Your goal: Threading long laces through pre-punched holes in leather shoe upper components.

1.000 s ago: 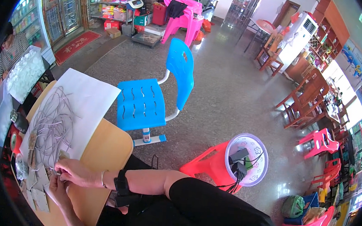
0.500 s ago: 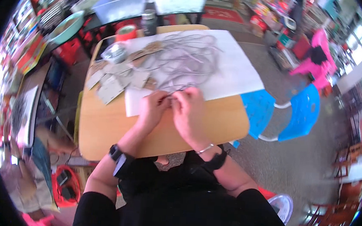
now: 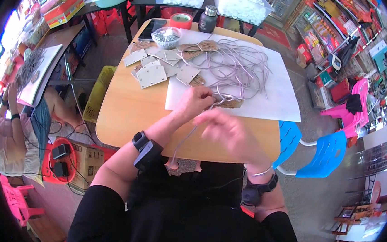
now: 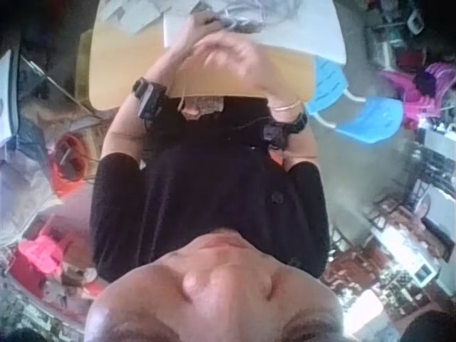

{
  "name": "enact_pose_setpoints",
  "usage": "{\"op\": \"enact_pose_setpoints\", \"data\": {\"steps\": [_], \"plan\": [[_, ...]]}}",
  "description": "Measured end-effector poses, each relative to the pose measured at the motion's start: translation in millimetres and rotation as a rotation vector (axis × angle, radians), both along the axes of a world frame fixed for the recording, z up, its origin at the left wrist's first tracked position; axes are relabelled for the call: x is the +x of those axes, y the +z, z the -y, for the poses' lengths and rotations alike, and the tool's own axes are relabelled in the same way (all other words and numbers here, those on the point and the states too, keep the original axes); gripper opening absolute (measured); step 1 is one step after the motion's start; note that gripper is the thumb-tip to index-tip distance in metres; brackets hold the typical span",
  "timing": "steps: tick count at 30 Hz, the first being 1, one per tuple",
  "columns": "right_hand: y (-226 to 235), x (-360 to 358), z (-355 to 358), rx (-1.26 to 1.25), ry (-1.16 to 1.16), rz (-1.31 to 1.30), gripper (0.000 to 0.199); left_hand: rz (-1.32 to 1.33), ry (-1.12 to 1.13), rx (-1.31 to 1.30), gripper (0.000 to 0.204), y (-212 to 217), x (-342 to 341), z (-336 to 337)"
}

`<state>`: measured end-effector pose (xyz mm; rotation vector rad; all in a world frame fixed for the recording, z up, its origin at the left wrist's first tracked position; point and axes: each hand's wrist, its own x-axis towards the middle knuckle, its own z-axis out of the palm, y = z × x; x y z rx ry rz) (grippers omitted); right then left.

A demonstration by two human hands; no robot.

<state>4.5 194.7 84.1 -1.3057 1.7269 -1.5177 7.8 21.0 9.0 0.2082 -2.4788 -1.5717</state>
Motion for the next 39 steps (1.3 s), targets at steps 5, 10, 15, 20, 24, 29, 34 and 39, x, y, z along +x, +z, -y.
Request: {"op": "enact_pose_setpoints", "data": {"steps": [5, 10, 15, 20, 24, 29, 34, 39], "plan": [[-40, -73, -22, 0.190, -0.620, -0.431, 0.021, 0.013, -0.152, 0.225, 0.015, -1, -1, -15], [-40, -70, -8, 0.187, -0.447, -0.125, 0.025, -0.084, -0.250, 0.117, 0.015, -14, -1, -19], [-4, -101, -26, -0.086, -0.562, 0.360, 0.017, -0.008, -0.343, 0.129, 0.021, -7, 3, -15], [29, -129, -53, -0.509, -0.736, 0.604, 0.021, 0.045, -0.328, 0.186, 0.021, 1, 4, -11], [26, -154, -93, -0.626, -0.513, 0.698, 0.025, 0.091, -0.344, 0.194, 0.019, 13, 6, -9], [-4, -94, -50, 0.235, -0.492, 0.231, 0.014, 0.067, -0.388, 0.422, 0.019, -2, 2, -6], [-30, -68, -35, 0.318, -0.382, 0.161, 0.013, 0.071, -0.390, 0.483, 0.018, -1, 2, -6], [-37, -62, -32, 0.251, -0.350, 0.217, 0.012, 0.117, -0.399, 0.432, 0.019, 6, 6, -8]]}}
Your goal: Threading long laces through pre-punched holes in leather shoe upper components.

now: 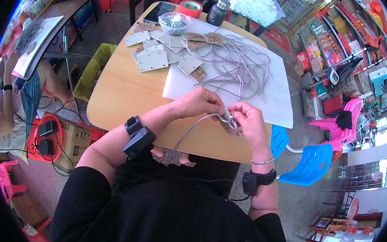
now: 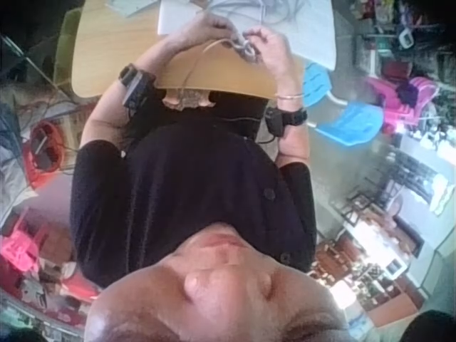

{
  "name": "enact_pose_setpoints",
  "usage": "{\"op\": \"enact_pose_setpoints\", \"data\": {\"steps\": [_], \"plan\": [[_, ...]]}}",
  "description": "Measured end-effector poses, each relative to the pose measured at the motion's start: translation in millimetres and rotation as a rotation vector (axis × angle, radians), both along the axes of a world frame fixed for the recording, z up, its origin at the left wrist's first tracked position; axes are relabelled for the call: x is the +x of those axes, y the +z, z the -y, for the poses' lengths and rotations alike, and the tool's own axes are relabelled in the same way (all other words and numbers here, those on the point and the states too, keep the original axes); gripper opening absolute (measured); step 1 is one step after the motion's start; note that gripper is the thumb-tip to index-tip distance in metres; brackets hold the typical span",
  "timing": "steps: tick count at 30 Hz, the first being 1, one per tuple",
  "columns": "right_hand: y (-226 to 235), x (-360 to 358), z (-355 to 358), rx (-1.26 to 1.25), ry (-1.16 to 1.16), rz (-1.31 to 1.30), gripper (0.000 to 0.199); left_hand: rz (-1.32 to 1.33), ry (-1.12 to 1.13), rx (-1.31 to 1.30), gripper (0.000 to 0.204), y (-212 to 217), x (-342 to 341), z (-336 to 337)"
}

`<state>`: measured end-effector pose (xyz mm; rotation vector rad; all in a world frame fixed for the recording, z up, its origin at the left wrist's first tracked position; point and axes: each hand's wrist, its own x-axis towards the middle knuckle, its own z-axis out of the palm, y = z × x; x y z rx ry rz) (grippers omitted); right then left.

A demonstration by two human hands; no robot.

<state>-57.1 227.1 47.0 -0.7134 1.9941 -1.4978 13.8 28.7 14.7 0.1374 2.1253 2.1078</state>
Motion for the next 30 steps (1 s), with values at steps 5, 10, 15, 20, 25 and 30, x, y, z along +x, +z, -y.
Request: {"op": "enact_pose_setpoints", "data": {"steps": [5, 10, 15, 20, 25, 30], "plan": [[-0.9, 3.4, 2.6, -0.003, 0.011, -0.026, 0.009, -0.013, -0.021, 0.010, 0.020, 1.0, -0.3, 0.3], [-5.4, 2.0, 5.1, 0.008, 0.004, -0.249, 0.008, -0.003, -0.024, 0.033, 0.020, -0.5, -1.3, 1.2], [-1.6, 5.2, 5.1, 0.076, 0.008, -0.217, 0.009, 0.028, -0.034, 0.012, 0.017, 2.4, -0.6, 1.2], [1.9, 2.2, 2.4, 0.098, 0.094, -0.283, 0.010, 0.013, -0.018, 0.040, 0.017, -4.8, -3.3, 1.7], [-0.8, -1.0, 0.9, 0.016, 0.118, -0.086, 0.009, 0.042, -0.030, 0.033, 0.017, 1.7, -1.4, 1.0], [-6.6, -1.1, 5.7, -0.017, 0.089, -0.069, 0.008, 0.065, -0.036, 0.109, 0.020, -2.2, -3.8, 2.3]]}}
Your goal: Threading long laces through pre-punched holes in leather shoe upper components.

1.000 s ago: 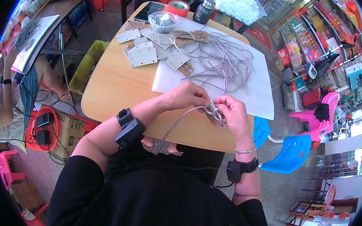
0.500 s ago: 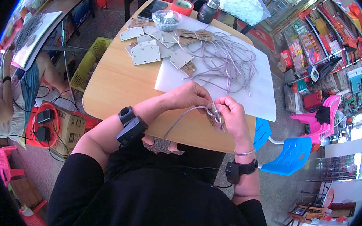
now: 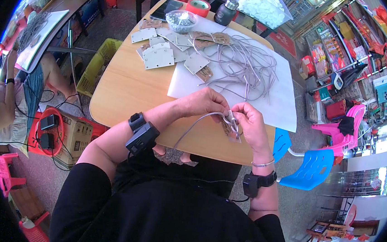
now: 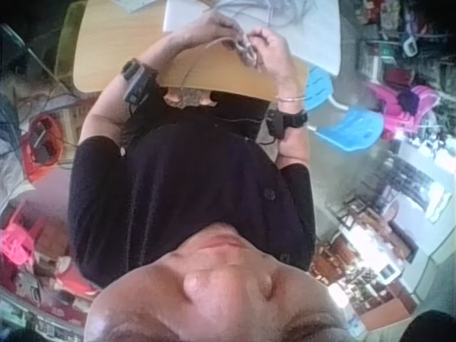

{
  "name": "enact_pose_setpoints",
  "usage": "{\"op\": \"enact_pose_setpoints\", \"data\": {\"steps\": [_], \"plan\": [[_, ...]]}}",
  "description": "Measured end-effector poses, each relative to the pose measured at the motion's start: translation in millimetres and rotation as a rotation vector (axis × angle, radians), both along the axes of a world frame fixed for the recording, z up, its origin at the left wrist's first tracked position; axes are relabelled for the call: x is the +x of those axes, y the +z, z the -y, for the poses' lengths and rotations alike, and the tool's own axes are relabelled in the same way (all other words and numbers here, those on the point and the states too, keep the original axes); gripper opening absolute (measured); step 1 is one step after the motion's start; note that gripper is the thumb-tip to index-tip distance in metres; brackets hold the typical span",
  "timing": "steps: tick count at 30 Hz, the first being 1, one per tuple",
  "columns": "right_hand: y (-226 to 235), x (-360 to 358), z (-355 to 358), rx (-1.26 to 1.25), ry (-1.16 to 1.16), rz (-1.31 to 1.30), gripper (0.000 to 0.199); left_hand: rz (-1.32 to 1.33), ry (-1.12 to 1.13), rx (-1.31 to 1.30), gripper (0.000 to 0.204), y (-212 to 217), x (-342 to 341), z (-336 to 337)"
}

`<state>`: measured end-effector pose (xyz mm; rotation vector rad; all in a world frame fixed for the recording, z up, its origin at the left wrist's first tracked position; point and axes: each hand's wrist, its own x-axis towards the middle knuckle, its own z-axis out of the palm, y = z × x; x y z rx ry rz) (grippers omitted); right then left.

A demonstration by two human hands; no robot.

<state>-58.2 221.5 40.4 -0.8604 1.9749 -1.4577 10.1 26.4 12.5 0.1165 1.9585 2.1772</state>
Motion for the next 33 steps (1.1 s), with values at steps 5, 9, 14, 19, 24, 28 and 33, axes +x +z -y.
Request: {"op": "enact_pose_setpoints", "data": {"steps": [5, 9, 14, 19, 24, 28, 33], "plan": [[2, 3, 4, 0.097, -0.016, -0.153, 0.011, -0.005, 0.025, -0.043, 0.020, 0, 0, 2], [7, 6, 6, 0.172, -0.019, -0.112, 0.013, -0.061, 0.062, -0.143, 0.020, -4, -2, 1], [0, -1, 1, 0.088, 0.003, -0.088, 0.013, -0.026, 0.047, -0.128, 0.020, -3, -2, 2], [3, -8, 0, 0.027, 0.050, -0.076, 0.014, -0.012, 0.025, -0.091, 0.020, -5, -3, 3], [0, -5, 2, 0.014, -0.012, -0.029, 0.010, 0.004, 0.035, -0.050, 0.019, 0, -2, 3], [-4, -5, 3, 0.021, 0.001, -0.135, 0.008, 0.009, 0.029, -0.029, 0.019, 0, -2, 2], [5, 1, 8, 0.175, 0.041, -0.429, 0.009, -0.025, 0.028, -0.157, 0.018, -3, -3, 4]]}}
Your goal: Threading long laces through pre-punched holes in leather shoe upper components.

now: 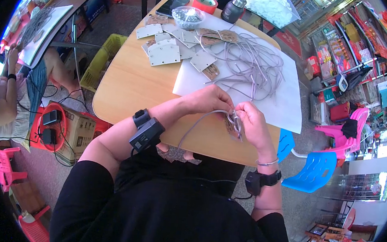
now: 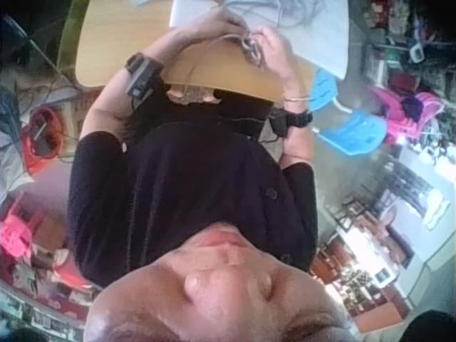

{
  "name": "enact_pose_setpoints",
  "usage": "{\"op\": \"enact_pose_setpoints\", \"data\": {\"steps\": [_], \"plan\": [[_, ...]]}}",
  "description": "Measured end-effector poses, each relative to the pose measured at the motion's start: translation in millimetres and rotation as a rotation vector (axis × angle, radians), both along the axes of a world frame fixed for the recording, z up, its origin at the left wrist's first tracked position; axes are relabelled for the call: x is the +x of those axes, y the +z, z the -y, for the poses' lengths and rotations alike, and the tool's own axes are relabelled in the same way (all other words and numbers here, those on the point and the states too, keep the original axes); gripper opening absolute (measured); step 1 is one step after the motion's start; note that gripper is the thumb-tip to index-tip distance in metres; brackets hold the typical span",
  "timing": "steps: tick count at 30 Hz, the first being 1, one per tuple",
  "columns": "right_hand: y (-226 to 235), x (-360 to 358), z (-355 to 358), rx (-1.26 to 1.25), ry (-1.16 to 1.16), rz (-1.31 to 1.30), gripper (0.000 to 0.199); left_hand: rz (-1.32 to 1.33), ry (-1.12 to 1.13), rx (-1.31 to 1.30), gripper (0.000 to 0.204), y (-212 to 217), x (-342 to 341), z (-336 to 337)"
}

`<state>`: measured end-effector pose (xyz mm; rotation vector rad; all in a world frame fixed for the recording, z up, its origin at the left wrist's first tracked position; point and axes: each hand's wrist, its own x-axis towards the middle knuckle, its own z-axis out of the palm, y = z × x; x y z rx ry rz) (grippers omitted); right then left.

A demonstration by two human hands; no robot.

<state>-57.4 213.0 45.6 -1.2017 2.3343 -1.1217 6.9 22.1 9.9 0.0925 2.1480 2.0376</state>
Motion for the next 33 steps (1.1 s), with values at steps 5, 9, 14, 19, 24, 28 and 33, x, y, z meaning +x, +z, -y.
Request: {"op": "enact_pose_setpoints", "data": {"steps": [5, 9, 14, 19, 24, 28, 33], "plan": [[4, 0, 0, 0.018, -0.021, 0.055, 0.009, 0.009, 0.009, 0.031, 0.018, -1, -2, 1], [-1, -4, -4, -0.131, -0.051, 0.327, 0.007, 0.022, 0.008, 0.006, 0.019, 0, -3, 1], [-7, -7, -1, -0.217, -0.032, 0.391, 0.011, 0.046, 0.018, 0.138, 0.019, -5, -2, 1], [-3, -3, 1, -0.255, -0.051, 0.430, 0.011, 0.063, 0.038, 0.171, 0.018, 0, 0, 0], [12, 7, 3, -0.119, -0.014, 0.221, 0.008, 0.091, 0.037, 0.101, 0.017, 8, 3, 0], [15, 8, 7, 0.008, 0.042, -0.124, 0.008, 0.080, 0.024, 0.044, 0.017, -2, -1, 1], [41, 6, 19, -0.264, 0.152, -0.065, 0.008, 0.060, 0.015, 0.047, 0.017, -3, -2, -1]]}}
